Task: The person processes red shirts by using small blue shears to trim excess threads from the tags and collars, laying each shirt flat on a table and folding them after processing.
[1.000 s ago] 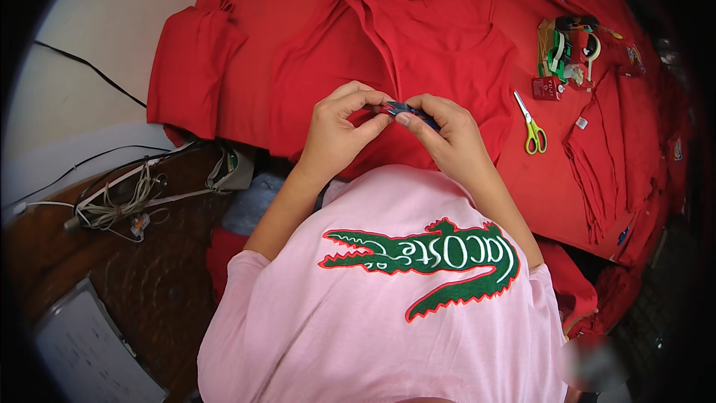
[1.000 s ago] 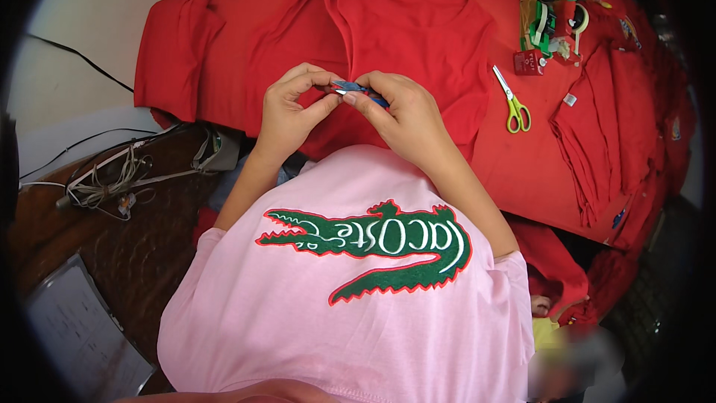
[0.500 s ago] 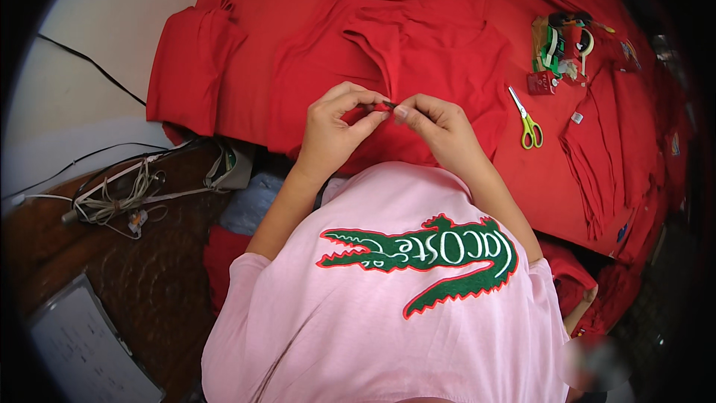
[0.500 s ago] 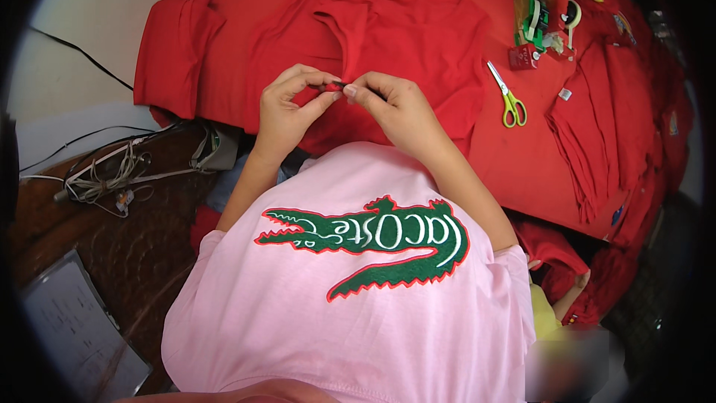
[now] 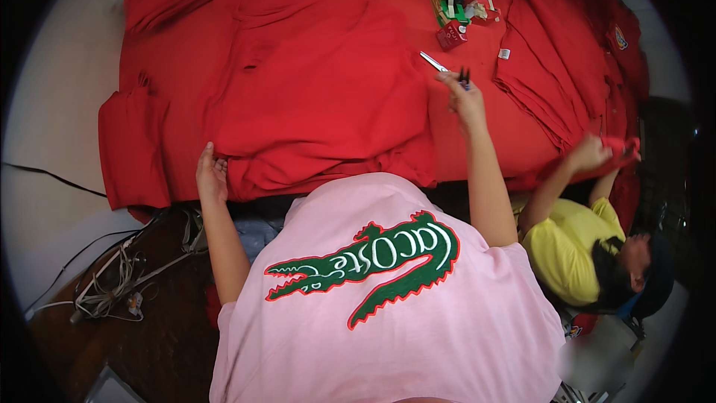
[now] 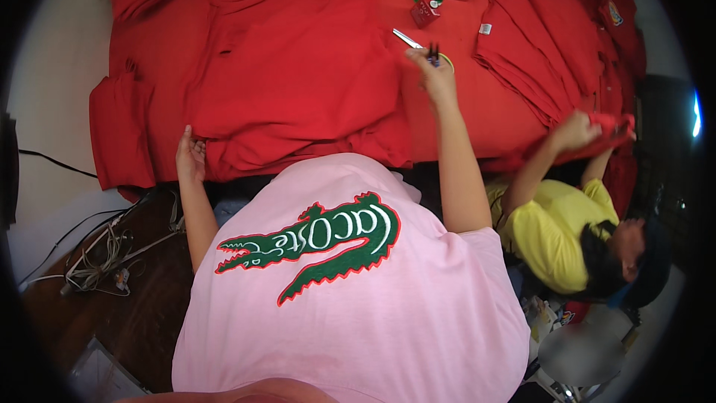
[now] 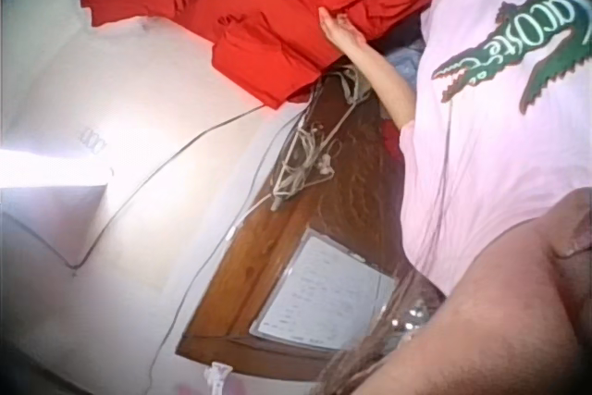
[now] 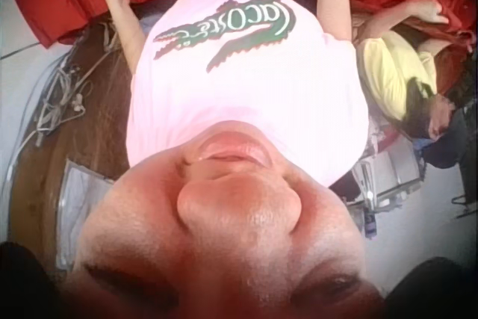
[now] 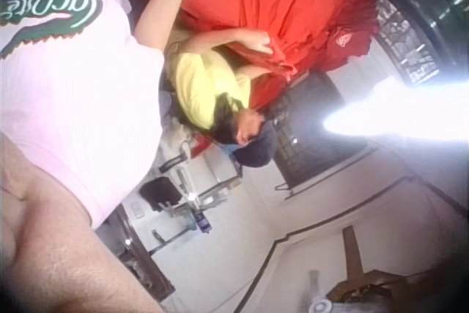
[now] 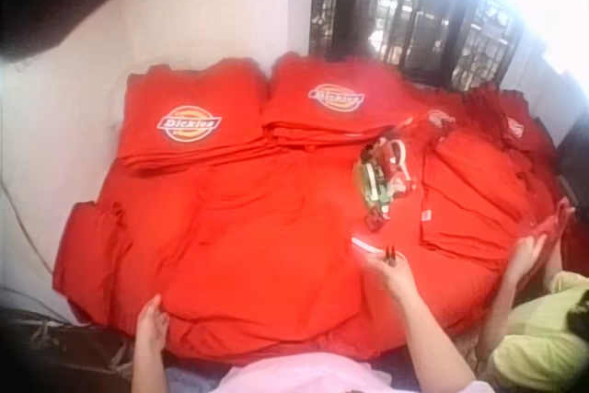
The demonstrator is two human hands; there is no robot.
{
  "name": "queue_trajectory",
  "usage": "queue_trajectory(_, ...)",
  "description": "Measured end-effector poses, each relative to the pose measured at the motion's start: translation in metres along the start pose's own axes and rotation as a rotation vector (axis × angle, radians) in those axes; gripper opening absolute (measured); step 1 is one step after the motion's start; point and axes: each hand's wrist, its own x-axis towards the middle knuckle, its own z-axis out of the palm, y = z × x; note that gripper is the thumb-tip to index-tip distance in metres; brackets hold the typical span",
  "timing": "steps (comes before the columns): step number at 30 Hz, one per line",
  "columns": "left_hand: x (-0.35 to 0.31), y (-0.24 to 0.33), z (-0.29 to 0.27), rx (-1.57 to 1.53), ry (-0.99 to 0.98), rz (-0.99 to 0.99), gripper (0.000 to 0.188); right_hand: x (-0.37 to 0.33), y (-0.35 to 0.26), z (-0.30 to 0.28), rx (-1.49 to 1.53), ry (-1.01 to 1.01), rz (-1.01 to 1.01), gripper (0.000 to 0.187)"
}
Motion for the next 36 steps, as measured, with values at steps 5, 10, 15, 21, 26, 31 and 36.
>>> queue_trajectory(5, -0.009, 0.008, 0.020, 0.062, -0.120, 0.023, 0.025, -0.023, 0.020, 0.020, -0.218, -0.349, 0.099, 0.031)
queue_trajectory(10, -0.079, 0.139, -0.014, 0.212, -0.429, 0.234, 0.019, -0.077, -0.047, -0.043, -0.095, -0.196, -0.024, 0.042)
queue_trajectory(15, -0.086, 0.245, -0.029, 0.177, -0.786, 0.592, 0.028, -0.109, -0.155, -0.060, 0.222, -0.207, -0.399, 0.023)
queue_trajectory(21, 0.067, 0.345, 0.016, 0.305, -0.534, 0.631, 0.047, 0.051, -0.218, 0.054, 0.266, -0.327, -0.510, 0.027)
queue_trajectory(26, 0.109, 0.299, 0.070, 0.730, -0.373, 0.813, 0.054, 0.055, -0.203, 0.180, -0.757, 0.222, -0.645, 0.031)
queue_trajectory(31, 0.071, 0.071, 0.161, 1.208, -0.760, 1.045, 0.065, -0.003, -0.035, 0.203, -0.720, -0.270, -0.642, 0.055)
queue_trajectory(36, 0.005, -0.026, 0.087, 1.782, -0.494, 1.205, 0.068, -0.080, 0.130, 0.136, -1.087, -0.385, -0.923, 0.062)
